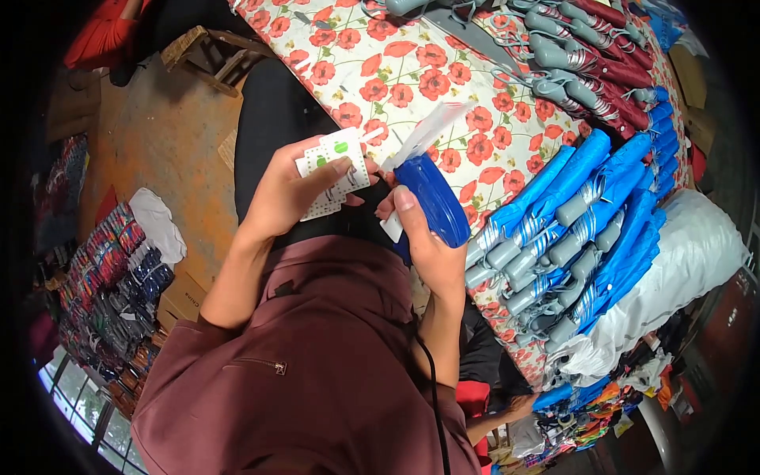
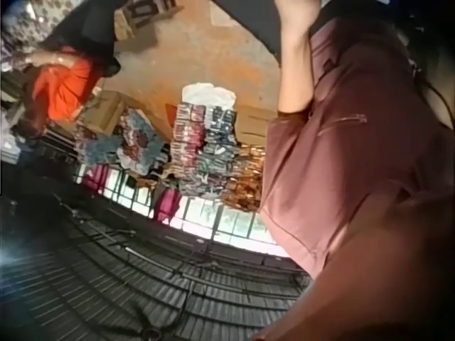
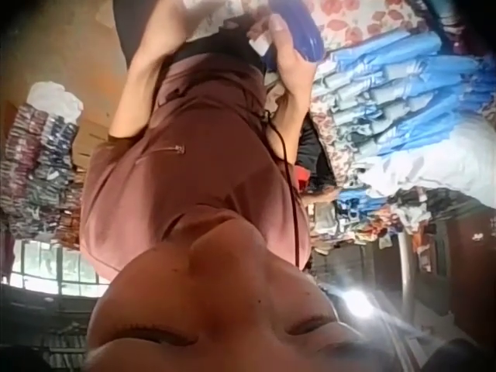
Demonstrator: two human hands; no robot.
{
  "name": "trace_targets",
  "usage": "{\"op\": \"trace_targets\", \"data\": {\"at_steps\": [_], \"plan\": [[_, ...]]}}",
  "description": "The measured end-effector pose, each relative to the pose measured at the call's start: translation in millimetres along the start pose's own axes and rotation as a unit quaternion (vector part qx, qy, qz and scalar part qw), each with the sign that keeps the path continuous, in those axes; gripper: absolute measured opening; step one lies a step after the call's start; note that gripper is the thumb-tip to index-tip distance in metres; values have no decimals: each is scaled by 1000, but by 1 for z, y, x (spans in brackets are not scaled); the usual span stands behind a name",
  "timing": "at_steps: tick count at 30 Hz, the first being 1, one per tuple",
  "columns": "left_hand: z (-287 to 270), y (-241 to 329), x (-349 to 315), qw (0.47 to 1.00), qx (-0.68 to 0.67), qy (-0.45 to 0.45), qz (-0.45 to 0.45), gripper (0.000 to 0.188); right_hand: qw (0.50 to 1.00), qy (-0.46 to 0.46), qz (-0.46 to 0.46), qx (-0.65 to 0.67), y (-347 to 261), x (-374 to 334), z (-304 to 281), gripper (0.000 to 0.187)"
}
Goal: Applying labels and tags to folded umbrellas at a production table.
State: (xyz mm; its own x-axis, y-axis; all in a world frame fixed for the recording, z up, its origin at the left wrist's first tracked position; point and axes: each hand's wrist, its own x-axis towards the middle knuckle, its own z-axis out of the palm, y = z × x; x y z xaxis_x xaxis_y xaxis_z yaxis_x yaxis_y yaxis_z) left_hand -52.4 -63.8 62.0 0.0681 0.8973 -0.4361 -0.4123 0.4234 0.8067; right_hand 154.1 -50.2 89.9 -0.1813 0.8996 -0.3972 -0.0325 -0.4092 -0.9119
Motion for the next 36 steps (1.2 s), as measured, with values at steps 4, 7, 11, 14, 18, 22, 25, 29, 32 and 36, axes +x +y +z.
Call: {"op": "trace_targets", "data": {"at_steps": [4,7,11,14,18,22,25,29,32,36], "plan": [[11,13,-5,995,92,27,26,19,999,-34,-30,-22,-1,-6,-1,32],[16,16,-8,992,118,34,42,17,998,-40,-32,-38,-6,-8,0,32],[17,17,-11,986,148,37,59,15,997,-43,-37,-48,-8,-11,1,31],[14,15,-12,985,163,29,58,15,998,-34,-41,-31,-6,-13,2,22],[9,8,-12,968,223,53,103,13,998,-29,-49,-22,-5,-13,7,23],[5,5,-10,945,264,21,191,11,997,-41,-55,-46,-6,-12,3,26],[4,1,-5,921,272,-26,278,9,997,-43,-30,-56,-10,-16,-2,31],[9,14,-12,930,338,7,145,17,989,-62,-51,-126,4,-6,-7,24],[5,10,-15,945,291,97,112,17,976,-76,-191,-72,2,1,9,33],[13,8,0,927,351,31,130,18,964,33,-255,-70,17,-7,2,24]]}}
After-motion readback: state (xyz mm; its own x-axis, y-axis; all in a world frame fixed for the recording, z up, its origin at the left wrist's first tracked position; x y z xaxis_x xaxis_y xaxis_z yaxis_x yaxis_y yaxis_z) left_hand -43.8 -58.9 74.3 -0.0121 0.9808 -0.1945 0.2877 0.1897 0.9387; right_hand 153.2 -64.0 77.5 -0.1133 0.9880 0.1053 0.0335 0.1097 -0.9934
